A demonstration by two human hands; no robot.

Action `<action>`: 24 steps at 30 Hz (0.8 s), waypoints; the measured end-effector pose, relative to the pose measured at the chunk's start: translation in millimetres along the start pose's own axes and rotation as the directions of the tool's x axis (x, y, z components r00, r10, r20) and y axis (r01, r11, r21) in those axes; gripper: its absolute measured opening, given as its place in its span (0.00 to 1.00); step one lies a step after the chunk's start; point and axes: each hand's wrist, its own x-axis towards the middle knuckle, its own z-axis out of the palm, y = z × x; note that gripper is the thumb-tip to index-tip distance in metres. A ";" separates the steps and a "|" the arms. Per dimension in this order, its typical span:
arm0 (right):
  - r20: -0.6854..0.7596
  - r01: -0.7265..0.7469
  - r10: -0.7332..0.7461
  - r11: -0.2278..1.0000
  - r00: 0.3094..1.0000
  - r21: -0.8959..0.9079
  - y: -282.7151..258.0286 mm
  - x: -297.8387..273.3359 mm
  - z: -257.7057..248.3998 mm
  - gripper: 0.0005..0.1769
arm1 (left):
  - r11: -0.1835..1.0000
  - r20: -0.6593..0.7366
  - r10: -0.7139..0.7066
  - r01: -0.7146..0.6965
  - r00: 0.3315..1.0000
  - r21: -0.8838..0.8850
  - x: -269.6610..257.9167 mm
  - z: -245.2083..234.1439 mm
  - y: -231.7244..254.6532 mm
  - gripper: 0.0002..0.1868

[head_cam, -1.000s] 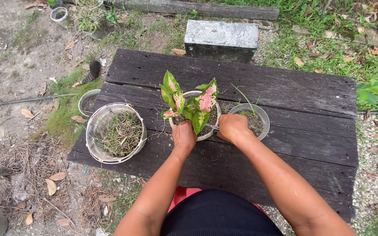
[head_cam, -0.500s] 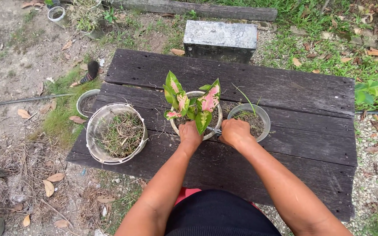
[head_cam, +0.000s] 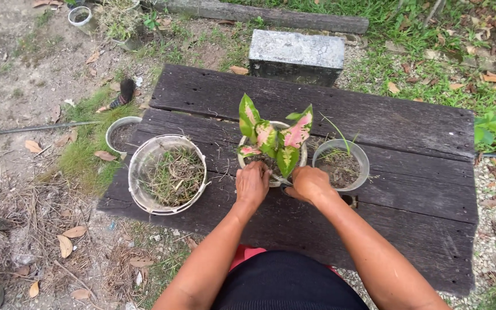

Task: The recorder uses scissors to prune dead leaves and remove weeds from several potted plants on a wooden table.

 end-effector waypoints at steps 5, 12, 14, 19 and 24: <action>-0.025 0.089 -0.086 0.985 0.996 0.148 -56.8 13.9 7.9 0.23 | 0.998 -0.187 0.011 -0.022 0.982 -0.058 -10.1 -41.4 -36.0 0.05; -0.154 0.253 -0.217 0.926 0.964 0.281 -154.8 23.6 -0.8 0.19 | 0.992 -0.357 -0.127 0.119 0.926 -0.044 -23.2 -115.7 -104.2 0.07; -0.170 0.271 -0.234 0.931 0.957 0.245 -174.6 25.5 3.9 0.19 | 0.986 -0.358 -0.155 0.164 0.921 -0.006 -28.8 -131.0 -122.1 0.07; -0.112 0.243 -0.230 0.964 0.967 0.112 -194.8 39.3 19.4 0.22 | 0.958 -0.314 -0.201 0.254 0.928 0.136 -32.1 -149.9 -163.0 0.08; -0.019 0.132 -0.131 0.977 0.991 0.167 -191.9 39.1 11.3 0.22 | 0.919 -0.178 -0.261 0.300 0.949 0.257 -19.9 -158.9 -163.9 0.08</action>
